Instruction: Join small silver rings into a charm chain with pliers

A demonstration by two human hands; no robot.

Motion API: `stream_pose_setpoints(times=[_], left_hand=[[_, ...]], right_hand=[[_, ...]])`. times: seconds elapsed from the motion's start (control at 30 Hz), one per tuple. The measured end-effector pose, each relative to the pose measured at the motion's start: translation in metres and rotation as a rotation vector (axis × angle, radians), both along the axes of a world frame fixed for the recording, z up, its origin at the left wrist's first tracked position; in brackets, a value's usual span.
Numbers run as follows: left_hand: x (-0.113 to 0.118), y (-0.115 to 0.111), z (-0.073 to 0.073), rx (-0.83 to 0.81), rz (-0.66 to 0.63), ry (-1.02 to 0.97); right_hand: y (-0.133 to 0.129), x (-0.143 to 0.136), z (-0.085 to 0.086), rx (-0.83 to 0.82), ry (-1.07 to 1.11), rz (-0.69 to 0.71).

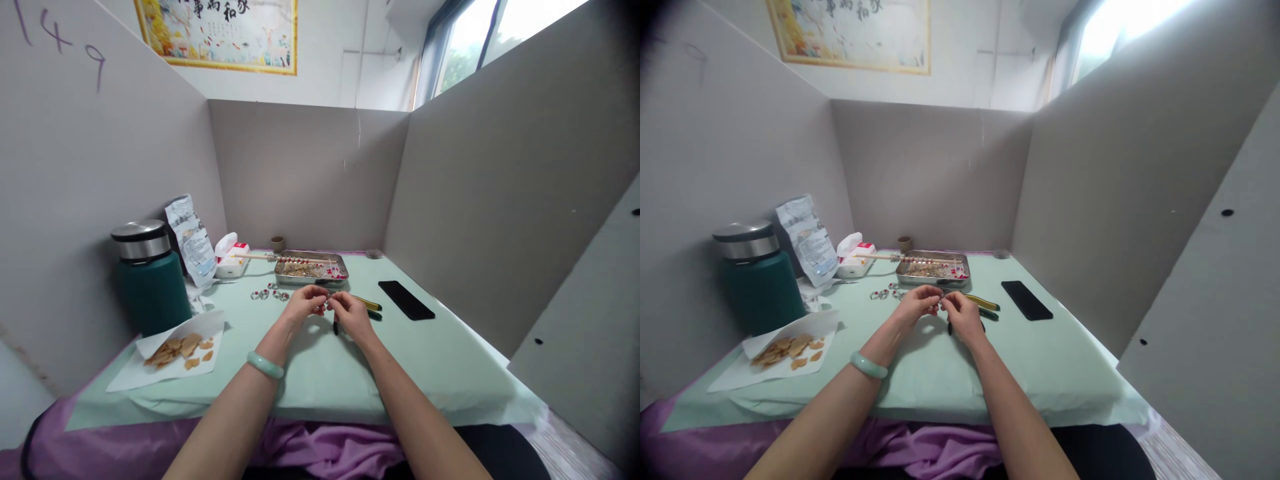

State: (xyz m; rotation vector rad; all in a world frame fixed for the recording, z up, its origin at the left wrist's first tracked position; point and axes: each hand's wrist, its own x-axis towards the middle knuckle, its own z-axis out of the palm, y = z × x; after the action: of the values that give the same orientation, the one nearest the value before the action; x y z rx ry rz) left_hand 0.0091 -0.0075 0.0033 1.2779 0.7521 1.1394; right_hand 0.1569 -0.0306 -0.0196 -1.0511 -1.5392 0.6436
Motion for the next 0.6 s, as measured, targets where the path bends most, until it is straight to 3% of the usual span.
stream_pose_setpoints(times=[0.3,0.6], left_hand=[[0.0003,-0.0004,-0.0026,-0.009,-0.101,-0.109],[0.0006,-0.0008,-0.0012,-0.009,-0.098,-0.12]], right_hand=[[0.0062,0.0016,-0.004,-0.007,0.118,0.011],[0.0037,-0.0021,-0.0036,0.067,0.114,0.055]])
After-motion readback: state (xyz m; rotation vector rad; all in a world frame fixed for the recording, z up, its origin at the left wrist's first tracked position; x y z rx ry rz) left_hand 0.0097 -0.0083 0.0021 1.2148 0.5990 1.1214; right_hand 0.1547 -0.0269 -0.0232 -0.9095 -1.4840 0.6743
